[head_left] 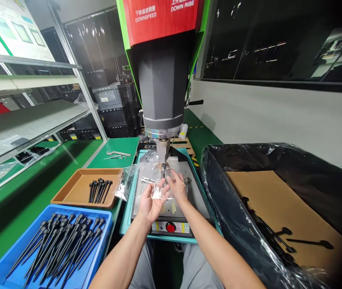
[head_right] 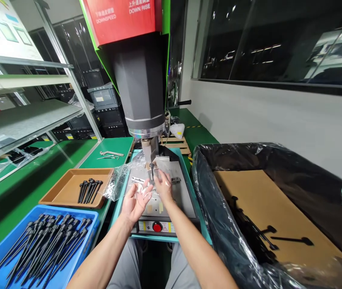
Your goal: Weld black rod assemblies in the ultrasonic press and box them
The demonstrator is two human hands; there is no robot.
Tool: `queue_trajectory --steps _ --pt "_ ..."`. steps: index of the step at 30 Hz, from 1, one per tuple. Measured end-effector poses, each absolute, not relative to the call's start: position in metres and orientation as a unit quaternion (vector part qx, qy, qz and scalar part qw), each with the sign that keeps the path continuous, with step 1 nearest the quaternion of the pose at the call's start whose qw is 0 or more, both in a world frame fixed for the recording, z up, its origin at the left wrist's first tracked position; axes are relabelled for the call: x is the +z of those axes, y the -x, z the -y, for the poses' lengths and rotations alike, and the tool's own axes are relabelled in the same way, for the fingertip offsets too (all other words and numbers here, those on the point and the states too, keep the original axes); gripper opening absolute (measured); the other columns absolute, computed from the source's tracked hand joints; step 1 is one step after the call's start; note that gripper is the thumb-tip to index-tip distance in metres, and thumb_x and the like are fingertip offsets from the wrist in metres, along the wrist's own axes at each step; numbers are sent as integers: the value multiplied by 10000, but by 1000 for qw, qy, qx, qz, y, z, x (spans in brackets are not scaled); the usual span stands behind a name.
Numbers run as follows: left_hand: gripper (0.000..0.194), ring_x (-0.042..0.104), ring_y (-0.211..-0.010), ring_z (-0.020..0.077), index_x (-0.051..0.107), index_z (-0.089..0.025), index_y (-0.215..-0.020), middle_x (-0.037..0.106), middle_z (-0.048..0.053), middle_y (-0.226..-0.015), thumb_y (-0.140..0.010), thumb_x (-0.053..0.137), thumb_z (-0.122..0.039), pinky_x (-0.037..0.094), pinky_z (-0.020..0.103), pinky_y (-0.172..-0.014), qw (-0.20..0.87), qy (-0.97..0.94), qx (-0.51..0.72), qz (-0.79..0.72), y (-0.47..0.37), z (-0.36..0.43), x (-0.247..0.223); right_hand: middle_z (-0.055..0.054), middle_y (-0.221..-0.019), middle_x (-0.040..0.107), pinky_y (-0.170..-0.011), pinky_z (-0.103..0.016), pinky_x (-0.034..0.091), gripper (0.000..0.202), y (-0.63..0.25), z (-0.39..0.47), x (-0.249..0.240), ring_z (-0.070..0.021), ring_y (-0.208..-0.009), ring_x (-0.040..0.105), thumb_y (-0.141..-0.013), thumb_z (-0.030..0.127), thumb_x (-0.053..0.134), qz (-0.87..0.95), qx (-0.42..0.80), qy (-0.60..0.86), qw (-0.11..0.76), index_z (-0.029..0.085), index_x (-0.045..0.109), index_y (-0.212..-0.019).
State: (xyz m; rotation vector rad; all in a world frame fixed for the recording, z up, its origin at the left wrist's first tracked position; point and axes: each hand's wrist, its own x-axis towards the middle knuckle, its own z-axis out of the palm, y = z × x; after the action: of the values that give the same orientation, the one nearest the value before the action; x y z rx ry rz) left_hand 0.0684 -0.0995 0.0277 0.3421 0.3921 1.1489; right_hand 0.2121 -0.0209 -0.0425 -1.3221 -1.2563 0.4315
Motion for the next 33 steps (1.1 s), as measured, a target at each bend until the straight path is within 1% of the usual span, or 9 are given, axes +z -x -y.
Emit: queue_trajectory --steps 4,7,10,14,17,21,25,30,33 --pt "188 623 -1137 288 600 -170 -845 627 107 -1266 -925 531 -325 502 444 -963 809 -166 532 -189 -71 98 27 -168 -1220 557 -1013 -428 423 471 -204 -5 -9 -292 -1157 529 -810 403 582 584 98 543 596 151 633 -1204" --pt "174 637 -1111 292 586 -163 -856 612 125 -1284 -910 556 -325 500 451 -962 805 -172 531 -200 -71 95 27 -157 -1105 610 -1001 -428 420 307 -204 -16 7 -291 -1093 558 -811 366 587 600 116 556 563 152 696 -1002" --pt "171 621 -1136 298 580 -169 -846 609 119 -1285 -893 579 -333 488 463 -982 799 -174 533 -218 -69 90 27 -144 -1059 630 -957 -431 429 234 -207 -19 20 -291 -1048 561 -835 369 563 622 104 544 553 171 682 -880" --pt "175 588 -1185 301 587 -176 -833 621 103 -1270 -879 598 -345 492 460 -987 783 -169 547 -242 -66 85 27 -130 -1062 660 -938 -447 427 268 -213 -4 27 -293 -1047 563 -850 402 549 627 118 519 568 181 655 -957" --pt "165 590 -1181 301 597 -176 -845 626 108 -1260 -868 614 -338 487 468 -993 779 -166 554 -243 -64 83 23 -106 -1076 683 -894 -432 466 321 -225 27 10 -265 -971 620 -841 434 577 585 225 518 582 197 630 -1051" --pt "164 623 -1128 297 594 -156 -841 634 126 -1239 -871 613 -315 503 463 -972 783 -154 552 -242 -65 81 10 -100 -972 710 -842 -407 507 376 -251 91 -27 -262 -930 654 -769 472 703 525 329 497 607 196 624 -1011" --pt "227 667 -1026 253 597 -144 -890 662 135 -1142 -890 597 -370 541 403 -911 779 -139 530 -305 -67 86 -9 -97 -947 698 -774 -384 539 385 -266 153 -37 -236 -827 660 -720 451 784 485 287 517 644 195 641 -969" --pt "468 690 -891 215 591 -110 -989 664 166 -1077 -832 620 -549 575 338 -801 789 -119 434 -418 -67 126 -27 -79 -993 689 -795 -382 548 306 -257 189 -10 -214 -810 646 -750 379 785 558 214 495 630 225 657 -982" --pt "420 692 -847 224 618 -89 -929 671 185 -1046 -788 697 -477 571 335 -764 818 -163 353 -423 -68 157 -29 -70 -992 689 -787 -380 557 277 -249 192 2 -224 -838 645 -758 361 776 582 204 477 626 242 660 -980"
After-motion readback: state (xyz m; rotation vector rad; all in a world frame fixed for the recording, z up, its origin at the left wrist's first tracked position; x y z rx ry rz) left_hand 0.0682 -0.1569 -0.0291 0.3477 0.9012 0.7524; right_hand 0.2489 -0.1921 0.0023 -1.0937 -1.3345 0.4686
